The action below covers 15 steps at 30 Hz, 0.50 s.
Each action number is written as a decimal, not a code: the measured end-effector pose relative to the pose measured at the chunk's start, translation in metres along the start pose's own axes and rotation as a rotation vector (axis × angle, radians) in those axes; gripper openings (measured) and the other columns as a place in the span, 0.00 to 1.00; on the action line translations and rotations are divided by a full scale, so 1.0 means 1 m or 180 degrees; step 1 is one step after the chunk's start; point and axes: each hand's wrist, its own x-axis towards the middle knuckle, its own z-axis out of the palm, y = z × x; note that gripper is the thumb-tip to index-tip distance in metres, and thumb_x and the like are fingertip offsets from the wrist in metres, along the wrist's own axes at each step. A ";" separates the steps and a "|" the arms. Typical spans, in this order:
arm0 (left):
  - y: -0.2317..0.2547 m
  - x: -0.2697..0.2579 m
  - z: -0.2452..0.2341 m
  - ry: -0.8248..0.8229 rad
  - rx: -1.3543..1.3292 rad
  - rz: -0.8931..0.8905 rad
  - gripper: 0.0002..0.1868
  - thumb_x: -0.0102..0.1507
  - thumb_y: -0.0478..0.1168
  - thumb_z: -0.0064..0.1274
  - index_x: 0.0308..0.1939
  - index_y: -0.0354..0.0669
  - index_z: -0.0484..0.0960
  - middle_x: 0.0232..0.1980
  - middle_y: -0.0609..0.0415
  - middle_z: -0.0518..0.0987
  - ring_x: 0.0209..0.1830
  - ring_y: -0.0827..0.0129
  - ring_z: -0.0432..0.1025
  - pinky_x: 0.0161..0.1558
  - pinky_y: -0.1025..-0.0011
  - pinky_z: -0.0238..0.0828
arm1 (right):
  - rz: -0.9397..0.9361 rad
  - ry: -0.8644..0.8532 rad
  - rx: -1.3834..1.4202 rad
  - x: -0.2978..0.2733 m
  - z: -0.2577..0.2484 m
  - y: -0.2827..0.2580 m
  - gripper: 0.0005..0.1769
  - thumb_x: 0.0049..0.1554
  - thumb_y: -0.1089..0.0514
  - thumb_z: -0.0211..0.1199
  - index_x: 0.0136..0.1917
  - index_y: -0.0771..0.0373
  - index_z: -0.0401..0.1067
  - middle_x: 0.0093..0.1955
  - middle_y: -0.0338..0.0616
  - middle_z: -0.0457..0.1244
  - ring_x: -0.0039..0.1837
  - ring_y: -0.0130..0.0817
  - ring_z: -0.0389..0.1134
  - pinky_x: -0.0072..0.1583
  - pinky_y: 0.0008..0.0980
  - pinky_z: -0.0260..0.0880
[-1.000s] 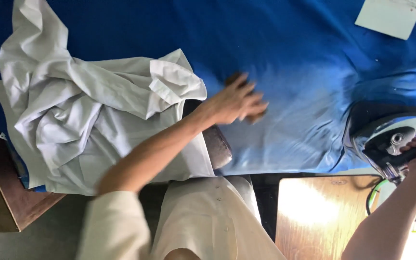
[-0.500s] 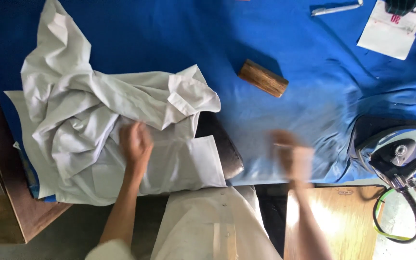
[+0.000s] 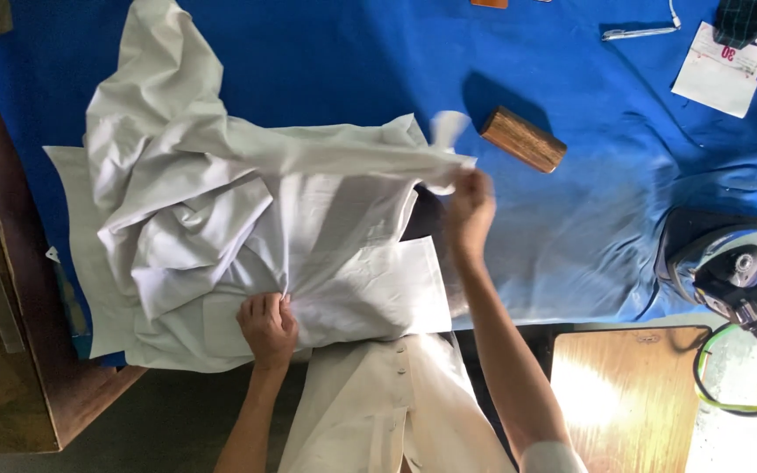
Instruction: The person irons a white shirt on a blue-covered ironing board using a steam iron and a wooden pressing block. They repeatedly smooth the fabric, press seams and edges with the block, and adjust the shirt's position to iron different sections.
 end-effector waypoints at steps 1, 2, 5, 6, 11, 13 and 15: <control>-0.006 -0.002 0.001 0.0048 -0.0170 0.0058 0.12 0.69 0.51 0.51 0.37 0.50 0.77 0.34 0.57 0.72 0.39 0.57 0.72 0.46 0.60 0.67 | 0.0945 0.0119 0.1523 0.000 -0.007 0.007 0.18 0.58 0.44 0.61 0.57 0.53 0.71 0.44 0.36 0.66 0.49 0.37 0.71 0.52 0.45 0.71; -0.010 -0.003 0.003 0.0095 -0.0340 0.0115 0.12 0.68 0.50 0.52 0.33 0.51 0.77 0.31 0.59 0.72 0.37 0.59 0.73 0.45 0.62 0.68 | 0.1882 0.0242 0.3049 0.001 -0.015 0.014 0.27 0.64 0.35 0.55 0.65 0.55 0.68 0.46 0.31 0.59 0.50 0.26 0.66 0.56 0.39 0.68; -0.008 0.015 -0.025 0.0011 -0.0660 0.0303 0.09 0.64 0.43 0.56 0.30 0.49 0.75 0.29 0.59 0.72 0.34 0.61 0.73 0.45 0.64 0.69 | 0.2568 -0.0502 0.3592 -0.004 -0.008 0.055 0.34 0.64 0.36 0.55 0.72 0.61 0.57 0.58 0.55 0.68 0.58 0.49 0.75 0.54 0.45 0.78; -0.005 0.022 -0.032 0.0008 -0.0693 0.0337 0.09 0.64 0.43 0.56 0.30 0.49 0.75 0.29 0.59 0.72 0.34 0.61 0.73 0.45 0.64 0.69 | 0.2555 -0.0454 0.3599 -0.010 -0.012 0.044 0.34 0.64 0.36 0.55 0.72 0.61 0.57 0.58 0.55 0.68 0.58 0.49 0.75 0.54 0.45 0.78; -0.012 0.030 -0.024 0.0091 -0.0703 0.0710 0.08 0.61 0.40 0.60 0.29 0.46 0.79 0.34 0.53 0.76 0.42 0.57 0.77 0.49 0.62 0.71 | -0.1402 0.0454 -0.1388 -0.020 0.012 0.023 0.26 0.46 0.29 0.73 0.44 0.50 0.82 0.35 0.41 0.68 0.40 0.42 0.73 0.39 0.40 0.76; -0.005 0.035 -0.029 0.0104 -0.0814 0.0762 0.07 0.61 0.39 0.60 0.29 0.46 0.79 0.33 0.53 0.77 0.40 0.57 0.77 0.48 0.62 0.72 | -0.1373 0.0173 -0.1451 -0.008 0.030 0.016 0.24 0.46 0.28 0.70 0.43 0.45 0.81 0.37 0.35 0.69 0.41 0.41 0.73 0.40 0.41 0.77; 0.002 0.038 -0.035 0.0124 -0.0923 0.0790 0.07 0.62 0.37 0.60 0.29 0.45 0.80 0.33 0.52 0.77 0.39 0.57 0.77 0.47 0.63 0.73 | -0.1362 -0.0122 -0.1510 0.004 0.061 0.032 0.22 0.47 0.26 0.67 0.43 0.40 0.80 0.39 0.30 0.69 0.42 0.41 0.74 0.42 0.43 0.78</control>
